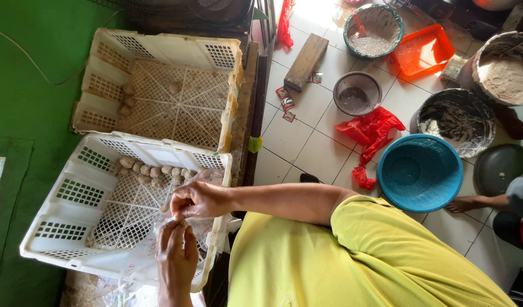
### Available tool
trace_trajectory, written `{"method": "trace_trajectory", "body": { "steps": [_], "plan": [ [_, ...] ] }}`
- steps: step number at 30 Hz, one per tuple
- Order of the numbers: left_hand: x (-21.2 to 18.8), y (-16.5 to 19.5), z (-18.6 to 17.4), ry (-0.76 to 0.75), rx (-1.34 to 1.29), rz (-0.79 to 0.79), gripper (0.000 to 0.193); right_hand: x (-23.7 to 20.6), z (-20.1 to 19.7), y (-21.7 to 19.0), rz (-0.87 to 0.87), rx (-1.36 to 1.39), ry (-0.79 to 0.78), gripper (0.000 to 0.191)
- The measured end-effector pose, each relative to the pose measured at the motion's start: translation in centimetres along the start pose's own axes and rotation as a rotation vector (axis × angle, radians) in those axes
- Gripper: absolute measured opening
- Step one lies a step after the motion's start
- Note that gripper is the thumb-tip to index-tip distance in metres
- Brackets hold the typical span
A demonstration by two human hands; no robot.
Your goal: The person transfers small round food items from a white plastic crate into clear plastic bags. They hold the bag open with one hand while picking up the items with the other, then place the filled bags into the crate.
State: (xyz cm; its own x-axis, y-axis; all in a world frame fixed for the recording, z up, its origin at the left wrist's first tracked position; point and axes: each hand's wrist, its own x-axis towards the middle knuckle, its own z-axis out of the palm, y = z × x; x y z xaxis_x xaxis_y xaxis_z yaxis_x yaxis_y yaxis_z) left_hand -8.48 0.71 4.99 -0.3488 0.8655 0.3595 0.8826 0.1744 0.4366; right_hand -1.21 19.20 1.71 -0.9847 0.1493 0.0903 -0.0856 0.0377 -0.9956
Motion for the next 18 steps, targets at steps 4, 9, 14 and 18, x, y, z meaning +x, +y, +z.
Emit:
{"method": "trace_trajectory", "body": {
  "steps": [4,9,14,18],
  "plan": [
    [-0.1,0.0,0.2,0.018,-0.151,-0.175,0.015,-0.1,0.4,0.6,-0.225,-0.024,0.062,0.010],
    [0.8,1.9,0.0,0.248,-0.449,-0.260,0.022,-0.8,0.6,0.6,-0.500,-0.294,0.039,0.030],
    [1.7,2.6,-0.6,0.293,-0.115,-0.240,0.014,0.0,0.5,0.2,-0.429,-0.378,0.055,0.023],
    [1.9,0.2,-1.6,0.315,-0.215,-0.364,0.005,1.4,1.7,0.4,-0.328,-0.180,0.021,0.015]
  ]
}}
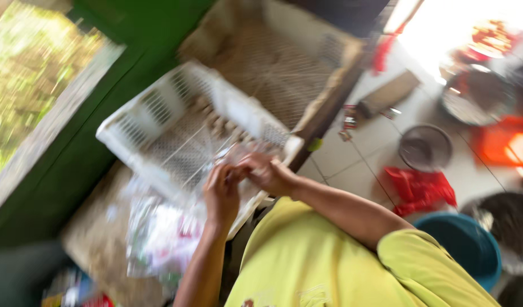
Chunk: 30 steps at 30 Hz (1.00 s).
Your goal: The person transfers small round food items from a white plastic crate into clear plastic bags. They hold the bag open with one hand while picking up the items with the other, then place the filled bags into the crate.
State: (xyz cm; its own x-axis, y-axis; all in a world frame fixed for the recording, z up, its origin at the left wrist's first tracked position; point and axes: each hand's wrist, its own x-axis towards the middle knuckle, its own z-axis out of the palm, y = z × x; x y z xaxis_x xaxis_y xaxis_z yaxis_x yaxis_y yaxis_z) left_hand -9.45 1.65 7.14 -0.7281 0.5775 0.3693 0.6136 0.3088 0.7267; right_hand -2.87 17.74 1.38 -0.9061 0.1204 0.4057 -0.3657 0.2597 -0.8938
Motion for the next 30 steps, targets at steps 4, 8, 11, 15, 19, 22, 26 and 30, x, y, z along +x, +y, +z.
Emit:
{"method": "trace_trajectory", "body": {
  "steps": [4,8,11,15,19,22,26,30],
  "plan": [
    [0.5,-1.4,-0.7,-0.010,-0.211,-0.127,0.017,0.6,1.5,0.5,0.003,-0.017,0.046,0.011],
    [0.3,-1.5,-0.5,-0.017,-0.206,-0.219,0.011,0.9,1.7,1.1,0.070,0.103,0.054,0.018],
    [-0.5,-1.2,-0.5,0.054,0.029,-0.101,0.008,1.1,1.5,1.6,0.162,0.173,-0.012,0.032],
    [-1.5,-1.2,-0.7,0.113,0.074,-0.087,0.010,0.8,1.5,2.3,0.171,0.062,-0.138,0.025],
    [-1.8,-0.8,-0.7,0.055,0.018,-0.176,0.012,0.2,1.7,2.7,0.393,0.324,0.078,0.018],
    [-1.9,-0.1,-0.7,0.058,0.014,-0.089,0.011,0.2,1.7,2.9,0.431,0.467,0.151,0.018],
    [-1.9,0.6,-0.6,0.067,0.080,0.057,0.016,0.8,1.4,2.8,0.282,0.304,0.107,0.019],
    [-1.6,0.6,-0.2,0.075,0.051,-0.040,0.013,1.1,0.8,1.9,0.292,0.370,-0.015,0.014]
  ]
}}
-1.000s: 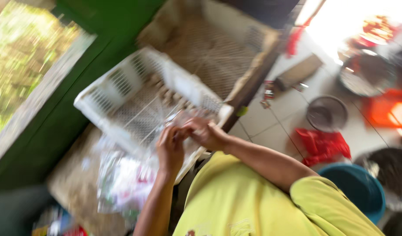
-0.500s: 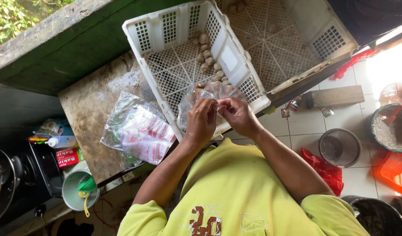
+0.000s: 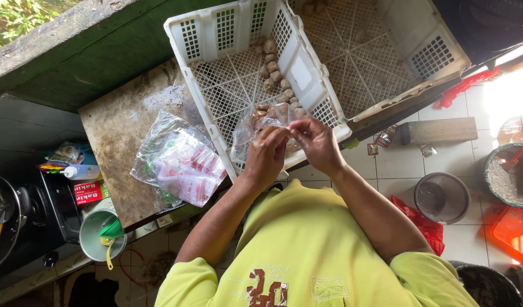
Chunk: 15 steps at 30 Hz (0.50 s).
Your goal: The person transfers small round food items from a white plastic crate into clear plastic bags. They hold the bag open with one hand while picking up the items with the other, then place the filled bags into the crate.
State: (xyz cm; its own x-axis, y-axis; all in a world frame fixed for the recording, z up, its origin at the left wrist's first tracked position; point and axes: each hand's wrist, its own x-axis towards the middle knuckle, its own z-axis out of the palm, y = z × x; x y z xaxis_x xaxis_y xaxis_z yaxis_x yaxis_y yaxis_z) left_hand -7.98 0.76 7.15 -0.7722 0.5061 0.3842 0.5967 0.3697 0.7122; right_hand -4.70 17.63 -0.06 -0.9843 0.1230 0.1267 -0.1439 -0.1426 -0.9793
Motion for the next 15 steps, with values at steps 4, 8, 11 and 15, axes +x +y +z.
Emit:
{"method": "trace_trajectory", "body": {
  "steps": [4,8,11,15],
  "plan": [
    [-0.1,-0.2,0.4,0.052,-0.069,-0.110,0.010,-0.5,-0.1,-1.2,-0.194,-0.296,-0.108,0.033],
    [-0.3,-0.4,0.7,0.055,-0.025,-0.150,0.015,-0.4,-0.1,-1.7,-0.305,-0.525,-0.072,0.031],
    [-0.5,-0.9,1.2,0.081,-0.055,-0.146,0.011,-0.2,-0.2,-1.6,-0.357,-0.536,-0.070,0.029],
    [-0.7,-2.4,2.4,-0.019,-0.347,-0.477,0.010,-0.3,-0.6,-1.1,-0.341,-0.520,-0.090,0.024]
  ]
}}
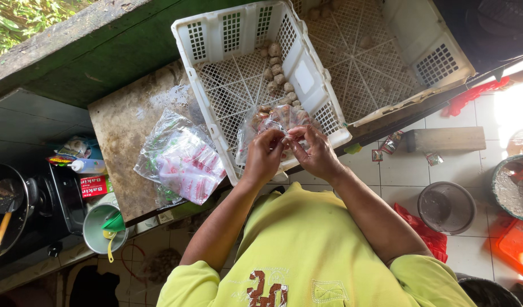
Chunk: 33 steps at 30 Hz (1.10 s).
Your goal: The person transfers small round food items from a white plastic crate into clear plastic bags. They hold the bag open with one hand while picking up the items with the other, then place the filled bags into the crate.
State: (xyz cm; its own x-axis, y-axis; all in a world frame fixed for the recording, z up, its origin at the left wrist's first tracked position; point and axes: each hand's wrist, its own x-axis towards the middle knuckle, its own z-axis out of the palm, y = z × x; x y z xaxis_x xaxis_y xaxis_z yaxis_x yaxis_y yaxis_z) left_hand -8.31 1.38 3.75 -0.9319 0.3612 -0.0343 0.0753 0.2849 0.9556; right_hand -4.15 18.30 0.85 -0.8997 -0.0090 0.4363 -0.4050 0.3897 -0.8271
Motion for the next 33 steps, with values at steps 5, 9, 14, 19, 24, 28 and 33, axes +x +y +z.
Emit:
{"method": "trace_trajectory", "body": {
  "steps": [5,9,14,19,24,28,33],
  "plan": [
    [1.2,-2.2,0.3,-0.155,-0.381,-0.263,0.017,-0.2,0.3,-0.1,0.084,0.184,0.121,0.017],
    [1.7,-2.9,0.6,-0.193,-0.553,-0.313,0.018,-0.1,0.2,-0.7,0.086,0.013,0.163,0.010],
    [1.6,-3.9,1.7,-0.137,-0.426,-0.249,0.016,-0.4,-0.4,-1.0,0.088,-0.033,0.108,0.019],
    [1.5,-5.3,2.8,-0.092,-0.234,-0.183,0.015,-0.7,-0.9,-0.5,0.246,-0.017,0.052,0.017],
    [0.7,-3.7,3.1,0.040,0.100,0.110,0.011,-0.2,-1.2,-0.6,0.207,-0.028,0.013,0.018],
    [-0.3,-1.1,2.8,0.099,0.228,0.142,0.019,0.2,-1.2,-1.5,0.218,-0.188,-0.016,0.020],
    [-0.7,1.2,1.9,0.015,0.219,0.391,0.029,0.5,-1.2,-2.7,0.285,-0.428,-0.080,0.022]
  ]
}}
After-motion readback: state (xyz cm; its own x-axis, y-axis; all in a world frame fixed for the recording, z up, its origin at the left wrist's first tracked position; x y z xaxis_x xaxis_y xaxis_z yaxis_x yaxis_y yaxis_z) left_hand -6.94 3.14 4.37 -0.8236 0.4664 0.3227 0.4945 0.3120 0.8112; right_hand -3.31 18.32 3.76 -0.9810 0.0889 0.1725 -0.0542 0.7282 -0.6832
